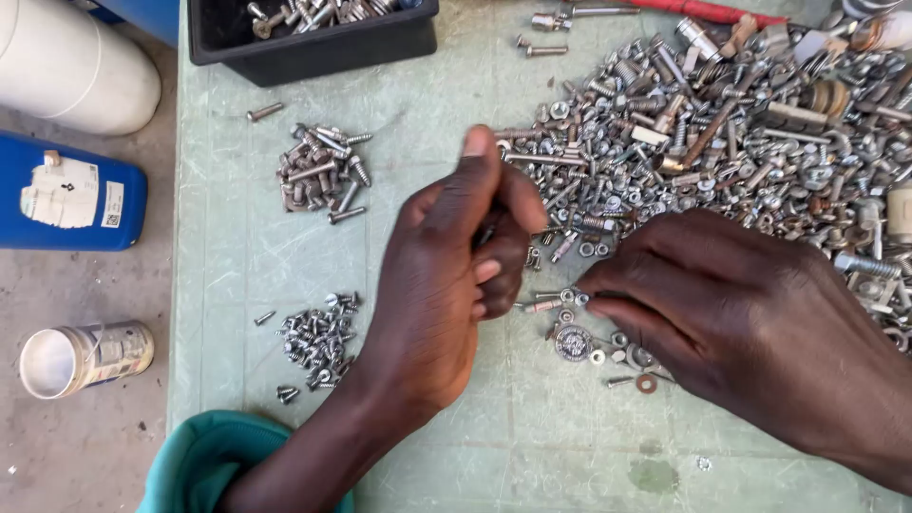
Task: The person sorts a mixed pile of metal fasteners on a table, picking up individual screws, nuts, and washers and placing them into separate small piles. The hands repeatedly sift through the pile, identify items by type, and move them to designated areas on the table.
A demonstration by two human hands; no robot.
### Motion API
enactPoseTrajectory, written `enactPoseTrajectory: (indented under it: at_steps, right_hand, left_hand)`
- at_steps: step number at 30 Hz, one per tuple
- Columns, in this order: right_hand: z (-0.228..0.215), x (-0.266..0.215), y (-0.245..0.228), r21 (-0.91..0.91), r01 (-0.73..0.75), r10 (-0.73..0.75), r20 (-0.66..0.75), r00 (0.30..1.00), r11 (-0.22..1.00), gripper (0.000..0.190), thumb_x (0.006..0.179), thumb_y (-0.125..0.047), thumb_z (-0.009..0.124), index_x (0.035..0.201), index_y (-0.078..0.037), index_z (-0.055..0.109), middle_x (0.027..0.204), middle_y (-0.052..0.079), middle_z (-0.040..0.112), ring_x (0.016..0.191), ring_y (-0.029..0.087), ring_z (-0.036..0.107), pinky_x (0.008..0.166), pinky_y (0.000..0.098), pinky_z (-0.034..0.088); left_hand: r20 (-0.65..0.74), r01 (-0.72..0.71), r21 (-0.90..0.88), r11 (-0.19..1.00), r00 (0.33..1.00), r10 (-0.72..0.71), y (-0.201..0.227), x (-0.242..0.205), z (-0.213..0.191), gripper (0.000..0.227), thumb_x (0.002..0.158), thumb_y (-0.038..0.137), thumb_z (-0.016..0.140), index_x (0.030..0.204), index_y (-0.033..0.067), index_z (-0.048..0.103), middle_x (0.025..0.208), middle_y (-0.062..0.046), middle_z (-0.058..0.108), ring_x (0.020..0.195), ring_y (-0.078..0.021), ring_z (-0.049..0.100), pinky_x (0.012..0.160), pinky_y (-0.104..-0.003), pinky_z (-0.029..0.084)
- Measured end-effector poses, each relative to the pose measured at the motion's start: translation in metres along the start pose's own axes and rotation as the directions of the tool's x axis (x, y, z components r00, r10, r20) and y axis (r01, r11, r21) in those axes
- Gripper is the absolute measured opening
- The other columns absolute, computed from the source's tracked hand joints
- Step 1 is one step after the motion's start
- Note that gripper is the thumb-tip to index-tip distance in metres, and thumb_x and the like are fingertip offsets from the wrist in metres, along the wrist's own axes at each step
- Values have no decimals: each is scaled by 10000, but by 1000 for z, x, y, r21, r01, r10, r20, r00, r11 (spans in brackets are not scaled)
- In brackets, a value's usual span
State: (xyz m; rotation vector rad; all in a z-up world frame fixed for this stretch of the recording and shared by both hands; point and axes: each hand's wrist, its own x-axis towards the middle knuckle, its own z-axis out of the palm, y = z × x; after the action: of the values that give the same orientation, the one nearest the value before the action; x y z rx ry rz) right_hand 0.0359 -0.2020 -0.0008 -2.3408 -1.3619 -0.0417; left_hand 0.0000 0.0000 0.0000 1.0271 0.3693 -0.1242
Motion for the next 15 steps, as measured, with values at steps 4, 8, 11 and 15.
enactPoseTrajectory:
  at_steps: [4,8,11,15]
  right_hand:
    - [1,-3,1,-23,-48,48,37,998,999,59,968,-223,667,960,-167,685,903,-8,646,743,225,636,633,380,520]
    - [-17,1,-6,47,-19,21,-46,999,999,83,958,-139,683,990,-63,691,926,57,685,801,216,666,730,354,537]
    - [-24,3,-9,91,-6,14,-94,995,996,118,933,-88,712,1028,-18,725,961,103,715,837,227,690,780,359,539]
    - [-28,-3,-3,50,-46,49,-76,996,998,176,959,-119,682,1096,-22,735,1015,113,705,903,259,667,828,388,522]
  left_hand:
    - [72,105,-33,994,992,-103,-6,4,-2,437,964,477,537,789,85,616,540,54,356,432,-24,251,372,-207,172]
    - [152,130,-102,986,982,-114,-9,1,-4,322,1024,368,540,890,85,613,751,-43,581,515,-84,462,437,-237,313]
    - [229,127,-133,983,969,-94,-15,-5,-3,404,1033,398,516,1033,12,636,898,-126,673,672,-187,637,556,-293,510]
    - [446,188,-125,974,888,-114,-26,-8,0,629,1031,562,440,1147,-23,641,916,-224,718,804,-252,723,748,-345,624]
